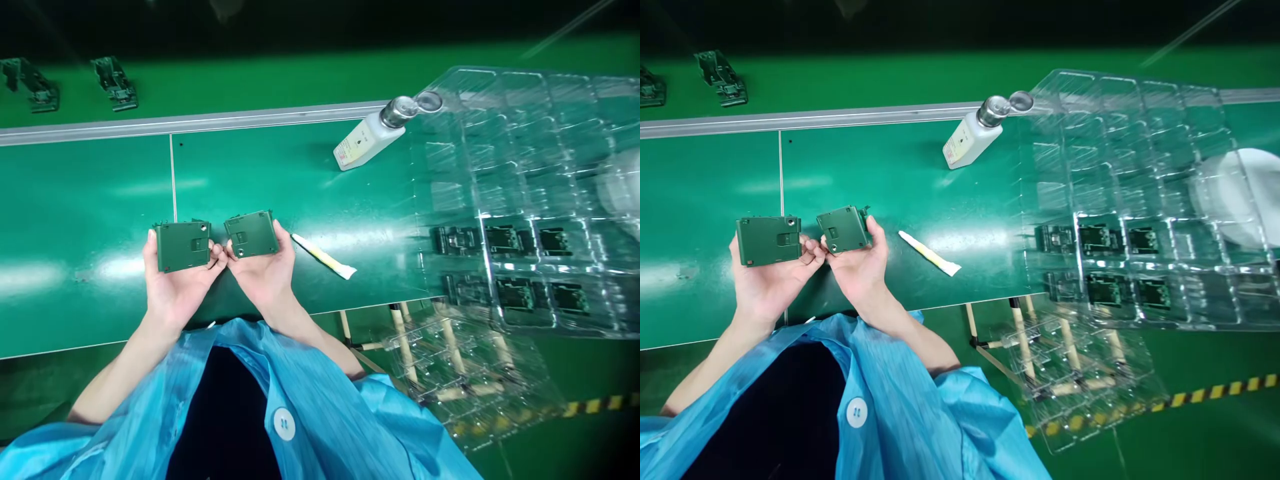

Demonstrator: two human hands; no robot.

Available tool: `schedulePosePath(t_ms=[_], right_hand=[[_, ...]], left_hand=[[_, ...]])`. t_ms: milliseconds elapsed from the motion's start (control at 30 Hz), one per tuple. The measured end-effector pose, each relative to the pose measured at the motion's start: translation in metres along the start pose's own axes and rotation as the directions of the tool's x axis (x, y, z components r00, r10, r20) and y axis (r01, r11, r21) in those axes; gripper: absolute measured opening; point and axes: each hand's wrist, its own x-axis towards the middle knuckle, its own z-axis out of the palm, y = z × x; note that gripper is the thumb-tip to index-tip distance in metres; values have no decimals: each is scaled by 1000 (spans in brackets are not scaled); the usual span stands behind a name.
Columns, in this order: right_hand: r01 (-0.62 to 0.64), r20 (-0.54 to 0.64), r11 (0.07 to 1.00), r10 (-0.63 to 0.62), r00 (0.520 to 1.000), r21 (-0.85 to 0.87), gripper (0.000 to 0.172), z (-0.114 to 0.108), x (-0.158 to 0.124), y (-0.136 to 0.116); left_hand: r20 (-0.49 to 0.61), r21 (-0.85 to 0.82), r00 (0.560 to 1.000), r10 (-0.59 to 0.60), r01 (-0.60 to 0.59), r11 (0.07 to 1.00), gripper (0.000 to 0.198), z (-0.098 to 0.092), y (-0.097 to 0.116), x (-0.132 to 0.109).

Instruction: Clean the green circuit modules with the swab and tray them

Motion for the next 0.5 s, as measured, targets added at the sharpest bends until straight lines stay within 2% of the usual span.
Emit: schedulePosePath(t_ms=[67,100,133,167,200,233,300,333,367,433,467,500], right_hand=[[46,8,995,-45,999,-85,39,-6,1,-3],[89,14,983,-88,996,-159,38,-11,1,-7],[155,32,951,-152,988,-266,37,-18,2,-11],[254,84,870,-241,967,-423,35,-26,2,-17],[368,177,719,-329,927,-590,33,-34,2,-24],[468,297,514,-381,875,-719,33,-43,2,-30],[575,508,118,-349,787,-810,42,-55,-3,-41],[591,565,-7,-303,768,-807,47,-57,-7,-44],[594,590,-71,-258,765,-801,51,-56,-12,-44],[619,648,-201,-140,749,-759,55,-48,-21,-40],[640,679,-284,-57,732,-714,58,-41,-23,-35],[675,715,-440,100,692,-592,63,-35,-23,-31]], left_hand=[[35,89,999,17,-20,996,59,-7,4,6],[60,202,996,62,-73,977,64,-13,8,10],[94,352,987,130,-155,923,70,-20,13,15],[136,504,970,203,-244,828,74,-28,21,20],[175,625,948,267,-317,714,74,-36,29,25],[227,734,917,327,-382,562,73,-44,37,29],[345,857,868,358,-447,256,68,-58,52,34],[412,875,849,331,-470,114,67,-62,56,36],[486,864,827,282,-503,-14,63,-67,58,36],[598,801,785,161,-576,-163,53,-75,58,37],[659,741,743,117,-616,-266,50,-81,56,39],[703,679,707,78,-634,-370,52,-86,54,41]])
